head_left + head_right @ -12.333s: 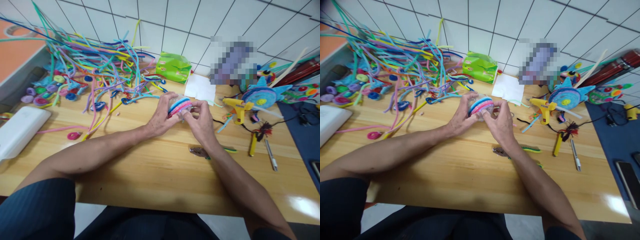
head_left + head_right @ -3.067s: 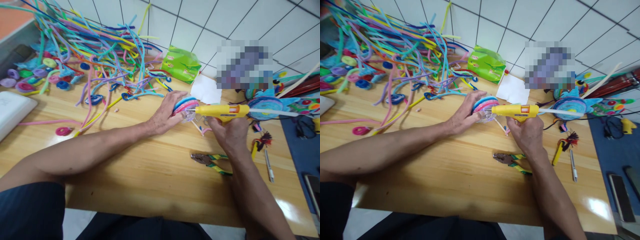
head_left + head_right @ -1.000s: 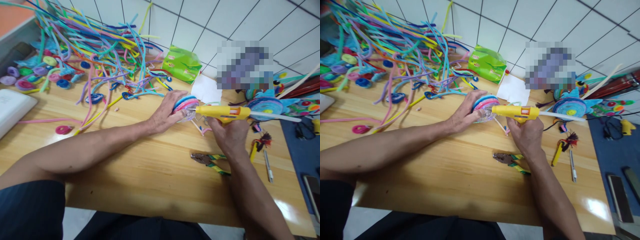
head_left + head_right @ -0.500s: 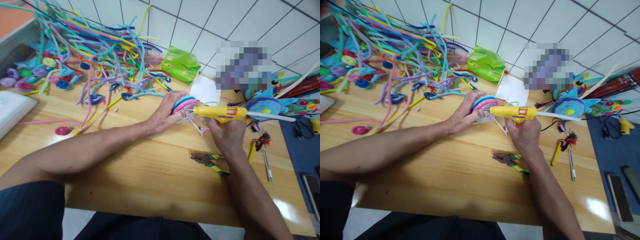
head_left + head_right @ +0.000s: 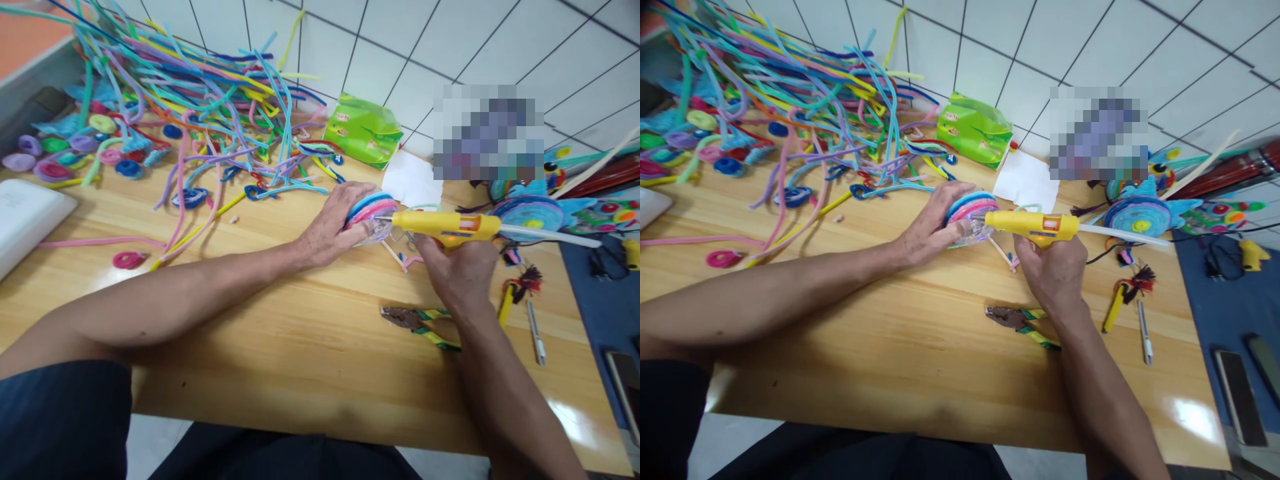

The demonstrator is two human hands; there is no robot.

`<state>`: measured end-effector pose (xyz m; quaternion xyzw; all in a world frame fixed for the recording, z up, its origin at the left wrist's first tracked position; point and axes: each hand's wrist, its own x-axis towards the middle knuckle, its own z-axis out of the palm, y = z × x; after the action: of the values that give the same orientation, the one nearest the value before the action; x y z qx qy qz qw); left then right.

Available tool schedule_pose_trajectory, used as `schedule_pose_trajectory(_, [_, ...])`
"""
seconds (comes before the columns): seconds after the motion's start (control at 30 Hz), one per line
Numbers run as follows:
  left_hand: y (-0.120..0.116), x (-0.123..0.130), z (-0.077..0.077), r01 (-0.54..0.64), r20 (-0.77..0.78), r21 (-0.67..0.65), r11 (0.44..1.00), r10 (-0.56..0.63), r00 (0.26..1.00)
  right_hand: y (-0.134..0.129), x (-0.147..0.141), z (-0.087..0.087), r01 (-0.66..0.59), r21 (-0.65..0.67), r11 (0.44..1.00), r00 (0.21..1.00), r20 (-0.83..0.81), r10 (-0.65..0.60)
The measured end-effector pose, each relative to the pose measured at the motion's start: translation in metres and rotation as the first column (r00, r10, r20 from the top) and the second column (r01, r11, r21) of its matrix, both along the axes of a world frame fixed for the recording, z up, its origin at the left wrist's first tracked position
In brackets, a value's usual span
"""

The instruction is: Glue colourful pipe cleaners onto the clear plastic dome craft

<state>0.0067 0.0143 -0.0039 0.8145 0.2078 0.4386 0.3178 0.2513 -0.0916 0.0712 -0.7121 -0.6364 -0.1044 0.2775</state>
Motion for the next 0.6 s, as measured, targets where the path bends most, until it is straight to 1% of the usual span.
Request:
schedule_pose_trajectory(0.13, [0.0002, -0.0003, -0.0003, 0.009, 0.016, 0.0, 1.0, -0.009, 1.0, -0.0002, 0.0012, 0.0, -0.001, 0.014, 1.0, 1.0, -0.007, 0.001])
schedule_pose_trajectory(0.3, [0.0003, 0.0002, -0.0007, 0.001, 0.014, 0.006, 1.0, -0.001, 1.0, -0.0001, 0.0012, -0.0027, -0.02, -0.025, 0.999, 1.0, -0.003, 0.02])
schedule_pose_trajectory(0.43, [0.0008, 0.0003, -0.0012, 0.012, 0.022, -0.007, 1.0, -0.012, 1.0, 0.001, 0.0054, -0.0044, -0.003, 0.008, 1.0, 1.0, 0.018, 0.003])
schedule_pose_trajectory(0.5, [0.0008, 0.0003, -0.0013, 0.018, 0.027, -0.008, 1.0, -0.018, 0.999, 0.0015, 0.0071, -0.005, -0.018, 0.023, 1.0, 1.0, 0.012, 0.018])
schedule_pose_trajectory(0.6, [0.0003, 0.0004, -0.0008, 0.007, 0.024, -0.008, 1.0, -0.007, 1.0, 0.0019, 0.0065, -0.0053, -0.035, 0.011, 0.999, 0.999, 0.01, 0.035])
